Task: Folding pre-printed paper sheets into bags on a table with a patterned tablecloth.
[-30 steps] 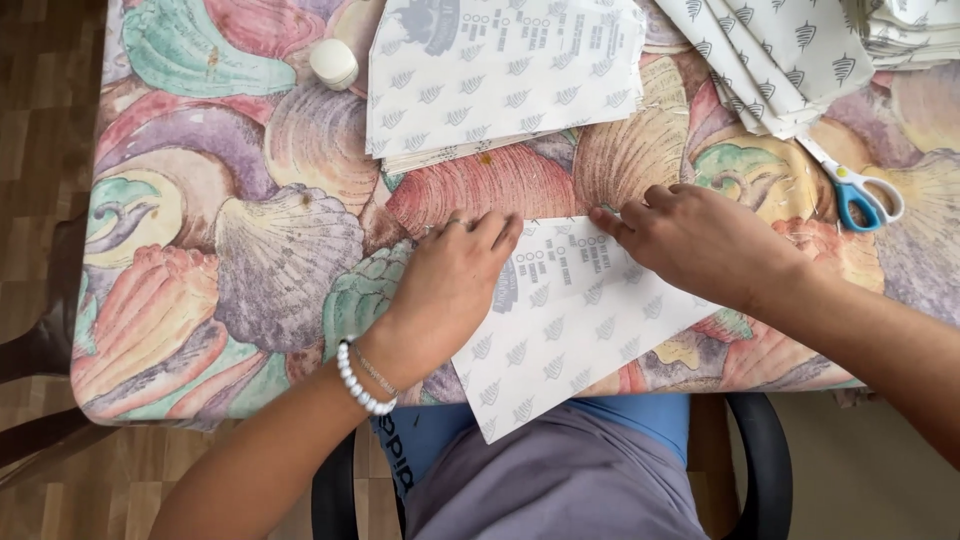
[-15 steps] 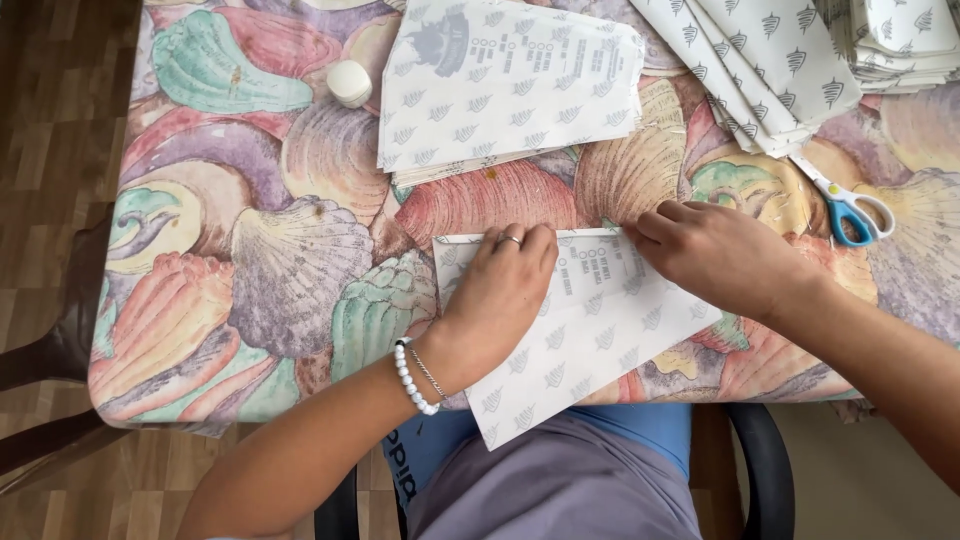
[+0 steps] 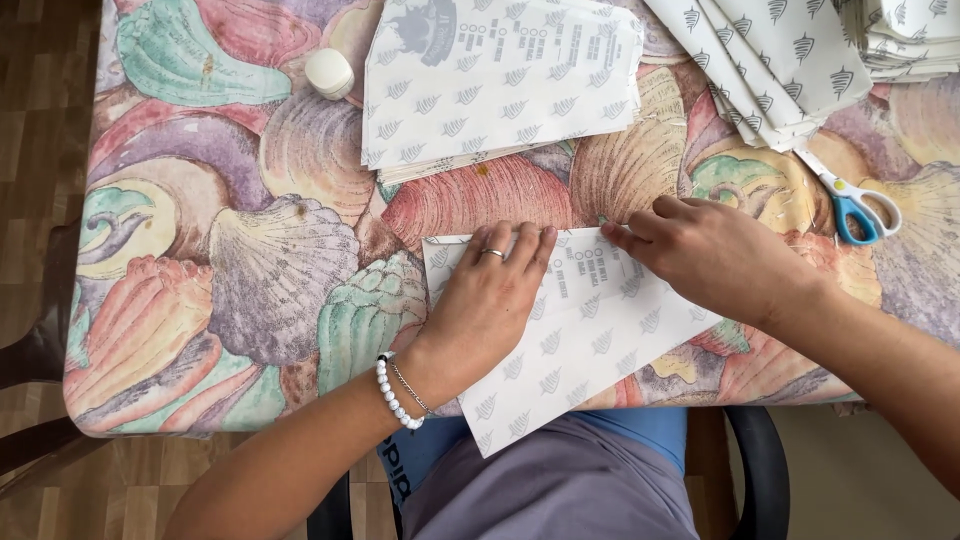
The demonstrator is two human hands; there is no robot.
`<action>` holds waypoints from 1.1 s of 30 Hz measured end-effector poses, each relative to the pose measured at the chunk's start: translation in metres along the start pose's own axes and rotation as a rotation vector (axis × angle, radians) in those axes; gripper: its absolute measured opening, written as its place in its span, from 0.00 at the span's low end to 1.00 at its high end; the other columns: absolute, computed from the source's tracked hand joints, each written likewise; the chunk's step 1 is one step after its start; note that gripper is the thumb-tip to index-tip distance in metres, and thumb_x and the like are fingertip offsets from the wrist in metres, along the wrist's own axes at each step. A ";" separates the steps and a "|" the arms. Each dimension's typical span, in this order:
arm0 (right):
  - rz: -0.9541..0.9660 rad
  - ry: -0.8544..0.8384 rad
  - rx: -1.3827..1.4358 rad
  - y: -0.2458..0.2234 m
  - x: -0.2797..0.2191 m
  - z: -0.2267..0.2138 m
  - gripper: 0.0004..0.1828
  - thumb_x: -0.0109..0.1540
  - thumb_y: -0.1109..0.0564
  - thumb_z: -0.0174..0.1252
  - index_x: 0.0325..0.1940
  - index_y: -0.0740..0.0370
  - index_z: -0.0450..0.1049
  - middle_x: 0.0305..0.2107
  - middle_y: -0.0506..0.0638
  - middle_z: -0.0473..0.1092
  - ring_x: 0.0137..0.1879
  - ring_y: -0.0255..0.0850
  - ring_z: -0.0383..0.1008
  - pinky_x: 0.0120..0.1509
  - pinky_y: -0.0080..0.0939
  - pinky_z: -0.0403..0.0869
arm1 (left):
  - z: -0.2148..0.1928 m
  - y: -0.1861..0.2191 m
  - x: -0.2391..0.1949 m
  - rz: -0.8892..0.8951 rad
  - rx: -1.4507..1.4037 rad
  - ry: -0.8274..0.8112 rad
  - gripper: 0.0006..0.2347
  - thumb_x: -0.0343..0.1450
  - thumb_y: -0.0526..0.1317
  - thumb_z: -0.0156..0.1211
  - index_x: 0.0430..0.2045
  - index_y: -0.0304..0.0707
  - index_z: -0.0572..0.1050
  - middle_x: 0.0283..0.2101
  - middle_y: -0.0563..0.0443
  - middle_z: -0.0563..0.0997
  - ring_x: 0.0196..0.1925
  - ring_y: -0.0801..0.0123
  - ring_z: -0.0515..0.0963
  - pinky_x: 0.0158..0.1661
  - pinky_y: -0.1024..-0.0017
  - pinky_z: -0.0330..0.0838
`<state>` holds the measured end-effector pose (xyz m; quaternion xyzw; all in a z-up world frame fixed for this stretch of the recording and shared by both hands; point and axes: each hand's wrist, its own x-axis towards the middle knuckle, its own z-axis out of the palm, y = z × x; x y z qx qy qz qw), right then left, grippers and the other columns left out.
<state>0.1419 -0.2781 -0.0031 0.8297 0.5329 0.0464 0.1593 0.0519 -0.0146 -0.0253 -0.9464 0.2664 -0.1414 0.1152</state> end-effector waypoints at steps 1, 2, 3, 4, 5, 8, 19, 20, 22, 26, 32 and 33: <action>0.000 -0.001 0.001 -0.001 0.000 -0.001 0.29 0.61 0.67 0.57 0.67 0.53 0.70 0.51 0.43 0.73 0.39 0.37 0.74 0.36 0.36 0.83 | -0.002 0.001 0.001 0.000 -0.002 -0.001 0.23 0.73 0.39 0.46 0.67 0.37 0.66 0.57 0.45 0.71 0.57 0.56 0.68 0.63 0.62 0.64; -0.002 -0.006 -0.020 -0.001 0.001 -0.002 0.30 0.60 0.67 0.58 0.66 0.52 0.70 0.50 0.42 0.73 0.39 0.37 0.74 0.35 0.36 0.82 | -0.004 0.002 0.001 0.022 0.063 -0.007 0.23 0.74 0.40 0.45 0.67 0.36 0.66 0.56 0.46 0.71 0.54 0.59 0.70 0.62 0.61 0.66; -0.003 -0.011 -0.041 -0.001 0.001 -0.003 0.31 0.59 0.67 0.59 0.66 0.51 0.70 0.49 0.41 0.73 0.39 0.36 0.75 0.34 0.36 0.82 | -0.006 0.003 0.002 0.043 0.127 -0.013 0.23 0.75 0.41 0.44 0.67 0.35 0.66 0.56 0.47 0.71 0.51 0.62 0.72 0.60 0.59 0.69; -0.004 -0.010 -0.041 -0.001 0.002 -0.003 0.31 0.59 0.67 0.59 0.66 0.51 0.70 0.49 0.41 0.73 0.39 0.36 0.75 0.34 0.36 0.82 | -0.006 0.005 0.005 0.043 0.128 -0.014 0.23 0.75 0.41 0.44 0.67 0.35 0.66 0.56 0.47 0.71 0.51 0.62 0.72 0.60 0.59 0.69; 0.000 -0.017 -0.047 -0.001 0.002 -0.002 0.31 0.59 0.66 0.59 0.67 0.52 0.70 0.47 0.41 0.74 0.39 0.37 0.75 0.35 0.37 0.81 | -0.006 0.008 0.007 0.030 0.114 -0.032 0.24 0.75 0.41 0.44 0.69 0.40 0.63 0.51 0.48 0.71 0.49 0.62 0.72 0.58 0.59 0.69; 0.003 -0.028 -0.043 -0.001 0.004 -0.003 0.29 0.60 0.66 0.59 0.66 0.52 0.71 0.46 0.41 0.74 0.38 0.37 0.75 0.35 0.38 0.81 | -0.005 0.016 0.014 0.017 0.115 -0.044 0.24 0.74 0.41 0.45 0.70 0.44 0.63 0.45 0.52 0.71 0.46 0.62 0.71 0.53 0.62 0.68; 0.080 0.023 0.158 0.012 -0.014 0.009 0.11 0.61 0.69 0.61 0.41 0.55 0.76 0.28 0.44 0.69 0.31 0.40 0.72 0.34 0.39 0.79 | -0.004 0.023 0.020 0.022 0.206 -0.048 0.26 0.75 0.41 0.46 0.72 0.48 0.60 0.46 0.46 0.72 0.42 0.58 0.71 0.46 0.65 0.71; 0.069 0.023 0.130 0.011 -0.012 0.010 0.10 0.60 0.69 0.62 0.37 0.55 0.74 0.26 0.44 0.68 0.30 0.39 0.72 0.34 0.40 0.79 | -0.002 0.025 0.023 0.004 0.205 -0.069 0.27 0.74 0.40 0.48 0.72 0.47 0.59 0.43 0.49 0.71 0.40 0.60 0.71 0.43 0.66 0.71; 0.060 0.022 0.104 0.010 -0.010 0.008 0.11 0.60 0.69 0.62 0.32 0.55 0.73 0.24 0.44 0.67 0.28 0.39 0.71 0.34 0.40 0.78 | 0.003 0.029 0.027 -0.013 0.202 -0.091 0.28 0.73 0.38 0.50 0.73 0.46 0.58 0.40 0.53 0.69 0.38 0.62 0.71 0.40 0.68 0.71; 0.057 -0.049 0.103 0.011 -0.004 -0.001 0.12 0.60 0.69 0.62 0.31 0.53 0.73 0.26 0.43 0.69 0.31 0.37 0.70 0.38 0.39 0.78 | 0.011 0.034 0.031 -0.062 0.128 -0.099 0.25 0.73 0.40 0.48 0.69 0.48 0.64 0.45 0.52 0.69 0.41 0.59 0.70 0.40 0.59 0.74; 0.043 0.005 0.147 0.017 -0.014 0.006 0.11 0.60 0.66 0.61 0.43 0.53 0.78 0.33 0.41 0.72 0.37 0.38 0.71 0.40 0.38 0.79 | 0.001 0.032 0.026 -0.041 0.238 -0.082 0.23 0.72 0.44 0.48 0.66 0.46 0.65 0.56 0.49 0.67 0.52 0.56 0.71 0.43 0.63 0.75; 0.055 0.008 0.118 0.016 -0.016 0.008 0.14 0.59 0.70 0.61 0.44 0.54 0.77 0.31 0.42 0.70 0.35 0.38 0.70 0.33 0.38 0.78 | 0.000 0.032 0.026 -0.038 0.236 -0.061 0.22 0.72 0.43 0.49 0.63 0.45 0.68 0.57 0.51 0.68 0.55 0.60 0.72 0.45 0.61 0.77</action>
